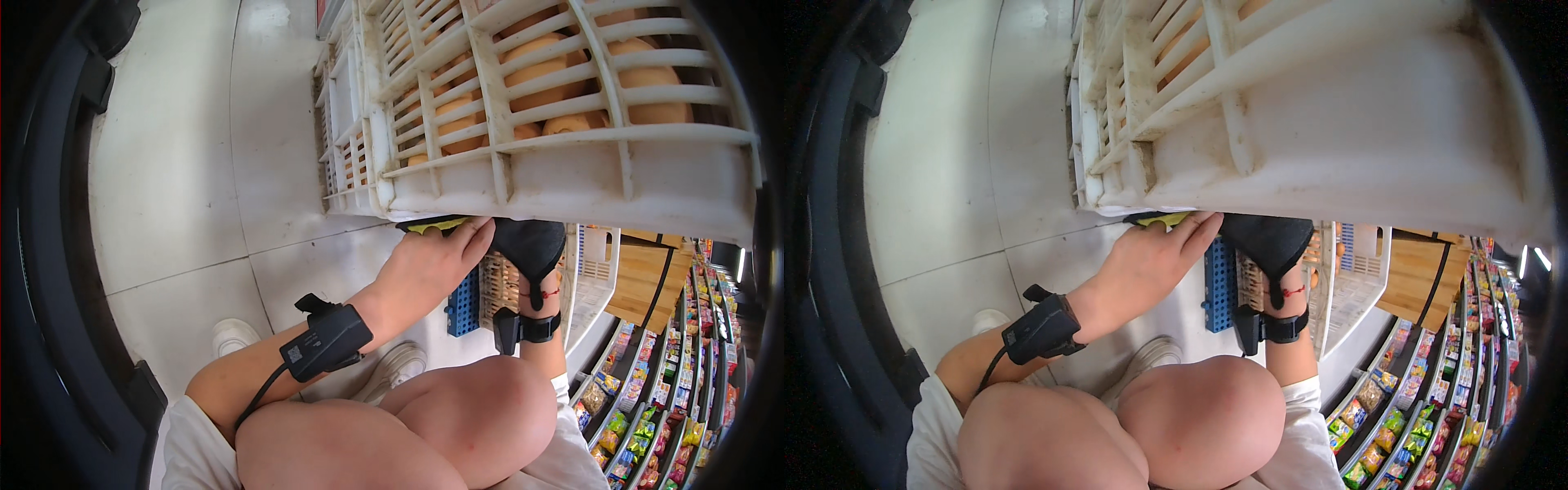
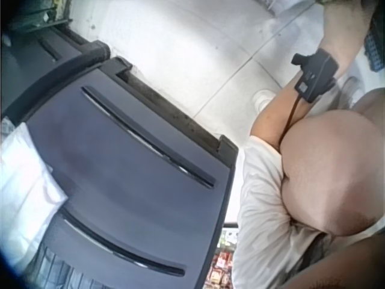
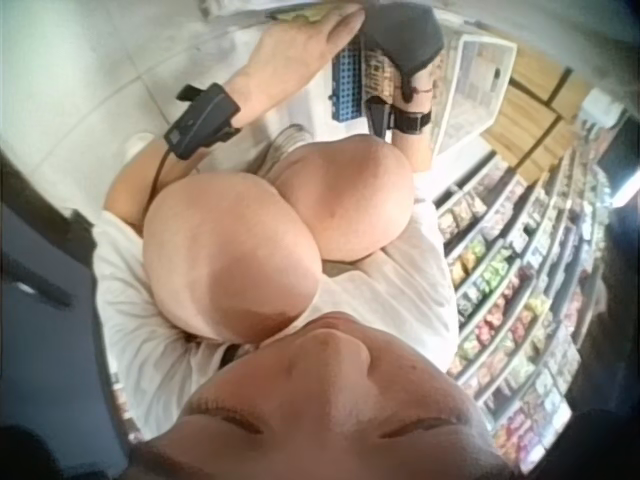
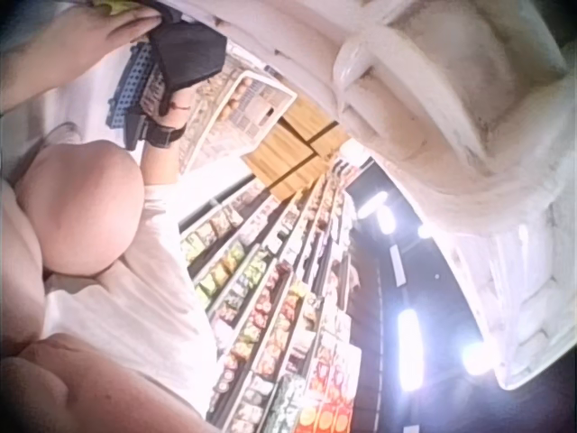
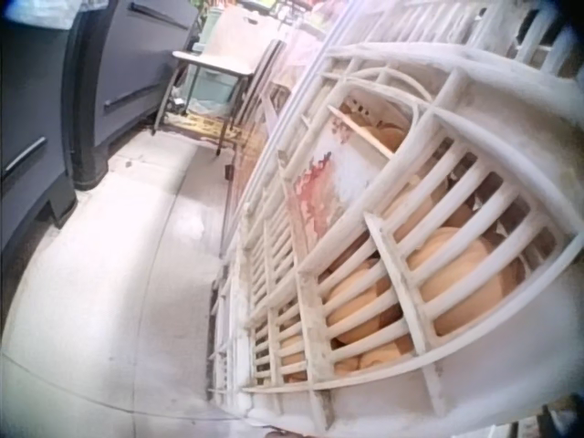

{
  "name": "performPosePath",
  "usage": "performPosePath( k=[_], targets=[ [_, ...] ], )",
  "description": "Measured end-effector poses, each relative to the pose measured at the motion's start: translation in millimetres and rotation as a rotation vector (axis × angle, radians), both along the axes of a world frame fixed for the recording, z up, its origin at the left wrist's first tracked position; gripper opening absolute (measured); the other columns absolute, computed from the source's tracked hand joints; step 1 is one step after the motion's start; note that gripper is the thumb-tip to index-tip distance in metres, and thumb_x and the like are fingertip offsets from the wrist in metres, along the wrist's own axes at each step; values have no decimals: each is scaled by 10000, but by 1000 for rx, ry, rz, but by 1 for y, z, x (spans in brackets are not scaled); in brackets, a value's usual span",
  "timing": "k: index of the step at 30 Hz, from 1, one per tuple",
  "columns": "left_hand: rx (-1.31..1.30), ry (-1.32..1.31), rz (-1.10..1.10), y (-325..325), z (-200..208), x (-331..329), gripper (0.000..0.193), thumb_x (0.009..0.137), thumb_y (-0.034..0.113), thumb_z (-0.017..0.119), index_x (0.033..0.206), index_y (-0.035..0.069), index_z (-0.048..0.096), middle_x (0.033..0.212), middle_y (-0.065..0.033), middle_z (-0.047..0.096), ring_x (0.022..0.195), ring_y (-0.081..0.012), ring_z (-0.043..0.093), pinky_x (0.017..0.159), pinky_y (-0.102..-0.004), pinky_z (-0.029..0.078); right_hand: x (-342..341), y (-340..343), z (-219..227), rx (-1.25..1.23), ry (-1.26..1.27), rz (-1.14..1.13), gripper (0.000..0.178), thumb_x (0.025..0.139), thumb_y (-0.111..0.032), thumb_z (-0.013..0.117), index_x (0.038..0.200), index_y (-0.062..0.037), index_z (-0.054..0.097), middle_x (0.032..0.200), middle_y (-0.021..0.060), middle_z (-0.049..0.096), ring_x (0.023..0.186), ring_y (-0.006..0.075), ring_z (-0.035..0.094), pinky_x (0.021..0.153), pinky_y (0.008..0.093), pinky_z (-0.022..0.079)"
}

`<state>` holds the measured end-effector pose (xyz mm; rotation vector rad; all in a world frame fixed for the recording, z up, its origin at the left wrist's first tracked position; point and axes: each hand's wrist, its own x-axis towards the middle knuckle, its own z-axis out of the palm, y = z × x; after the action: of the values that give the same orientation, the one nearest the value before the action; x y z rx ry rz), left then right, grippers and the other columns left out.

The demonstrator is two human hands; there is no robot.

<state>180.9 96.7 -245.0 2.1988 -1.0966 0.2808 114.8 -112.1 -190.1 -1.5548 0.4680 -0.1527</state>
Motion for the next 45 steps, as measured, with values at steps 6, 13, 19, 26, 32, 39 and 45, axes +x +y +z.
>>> performPosePath(
  k=[6,13,19,26,32,39,45],
  targets=[
    [-34,36,-18,4,1,0,591,767,61,584,1346,0,485,1241,-104,572,646,-151,599,542,-268,500,12,-4,7,-53,3,38,451,1002,-198,471,1391,24,423,1383,153,498,1256,226,499,1068,347,406],
    [28,14,-12,2,6,0,614,764,73,592,1361,0,470,1268,-108,559,637,-149,582,527,-256,487,-6,11,-9,-348,10,196,440,1000,-189,471,1383,23,430,1371,149,505,1244,220,505,1057,340,412],
    [45,5,-27,3,6,2,637,753,67,594,1372,1,461,1330,-108,524,629,-147,573,519,-259,481,17,-13,7,-142,1,59,431,999,-182,471,1376,22,436,1361,145,511,1234,215,511,1047,335,417],
    [68,16,-23,3,8,1,643,746,62,596,1370,-8,455,1318,-109,540,614,-161,571,540,-266,488,8,-13,1,-124,-11,69,420,997,-174,472,1368,21,444,1350,141,518,1223,209,517,1036,328,423],
    [35,20,-26,3,7,0,637,750,53,590,1367,-17,448,1308,-119,548,627,-172,589,564,-275,498,17,-18,8,-88,-6,35,412,996,-167,472,1361,20,450,1340,137,525,1213,203,522,1027,323,428],
    [2,21,-28,3,7,1,619,748,40,591,1350,-20,459,1293,-119,559,625,-168,603,571,-277,500,-1,-12,1,-63,5,9,401,994,-159,472,1353,19,457,1329,133,532,1201,197,528,1016,316,434],
    [15,47,-32,6,6,1,613,748,34,591,1345,-16,463,1296,-120,554,621,-166,602,566,-275,502,-23,15,-2,-151,25,107,393,993,-152,473,1346,18,464,1319,130,538,1191,192,533,1007,311,439]
  ],
)
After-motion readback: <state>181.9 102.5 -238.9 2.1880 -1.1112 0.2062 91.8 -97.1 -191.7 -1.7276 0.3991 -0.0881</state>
